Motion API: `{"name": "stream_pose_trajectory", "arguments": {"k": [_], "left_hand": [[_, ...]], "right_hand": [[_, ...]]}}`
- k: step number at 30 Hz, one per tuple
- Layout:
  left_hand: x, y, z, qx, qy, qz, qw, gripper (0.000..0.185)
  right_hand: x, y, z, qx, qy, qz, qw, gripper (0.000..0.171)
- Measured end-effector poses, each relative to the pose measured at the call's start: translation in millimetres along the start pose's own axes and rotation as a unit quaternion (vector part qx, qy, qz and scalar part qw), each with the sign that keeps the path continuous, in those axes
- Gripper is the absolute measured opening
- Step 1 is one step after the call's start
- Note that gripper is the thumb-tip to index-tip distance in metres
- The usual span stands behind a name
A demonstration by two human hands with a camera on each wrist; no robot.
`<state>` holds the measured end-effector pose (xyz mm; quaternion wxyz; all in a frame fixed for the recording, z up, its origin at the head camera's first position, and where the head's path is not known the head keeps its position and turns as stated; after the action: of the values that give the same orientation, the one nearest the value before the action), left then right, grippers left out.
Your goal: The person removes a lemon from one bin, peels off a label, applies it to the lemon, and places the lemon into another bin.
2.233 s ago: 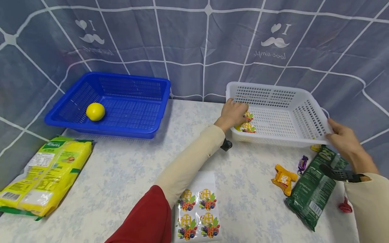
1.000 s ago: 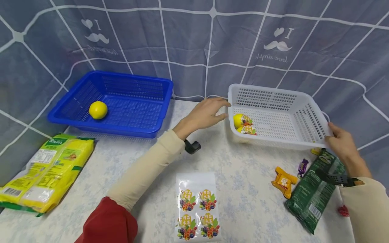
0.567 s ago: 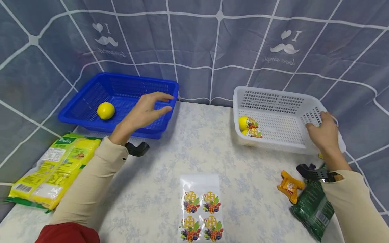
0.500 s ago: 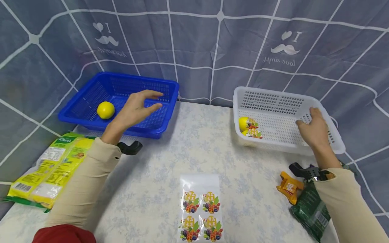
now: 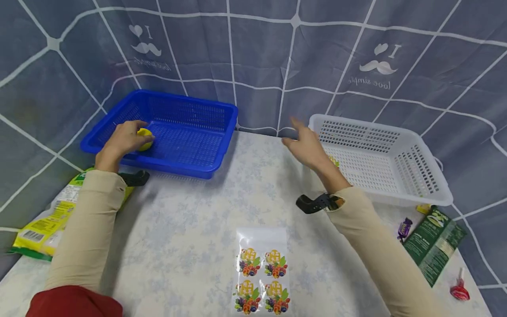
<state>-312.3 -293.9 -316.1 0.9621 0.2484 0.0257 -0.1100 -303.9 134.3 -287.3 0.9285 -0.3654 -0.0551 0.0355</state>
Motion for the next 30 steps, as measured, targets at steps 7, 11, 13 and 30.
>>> {"name": "stream_pose_trajectory", "arguments": {"k": [7,11,13,30], "left_hand": [[-9.0,-26.0,-7.5,-0.006,-0.094,0.037,0.9949,0.054],[-11.7,-31.3,-3.1,-0.02,-0.101,0.034,0.9941,0.052],[-13.0,-33.7,-2.4,-0.027,-0.104,0.032,0.9937,0.053],[-19.9,-34.3,3.8,-0.019,-0.065,0.018,0.9975,0.052]], "right_hand": [[-3.8,-65.3,-88.1,0.011,-0.108,0.044,0.993,0.07],[2.7,-91.9,-120.9,0.019,-0.137,0.051,0.989,0.072],[6.1,-97.1,-131.8,0.027,-0.143,0.036,0.989,0.076],[4.9,-85.0,-151.1,0.015,-0.156,-0.001,0.988,0.088]]}}
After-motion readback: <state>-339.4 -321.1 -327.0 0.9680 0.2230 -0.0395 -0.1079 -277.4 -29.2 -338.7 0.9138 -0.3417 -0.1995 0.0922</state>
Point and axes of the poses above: each hand's wrist, its own x-axis away from the middle knuckle, its own z-axis out of the back of the hand, y = z × x, the point moved 7 cm from there along -x, towards the middle knuckle, and after that the axes turned 10 degrees about -z, right-handed, at the moved point
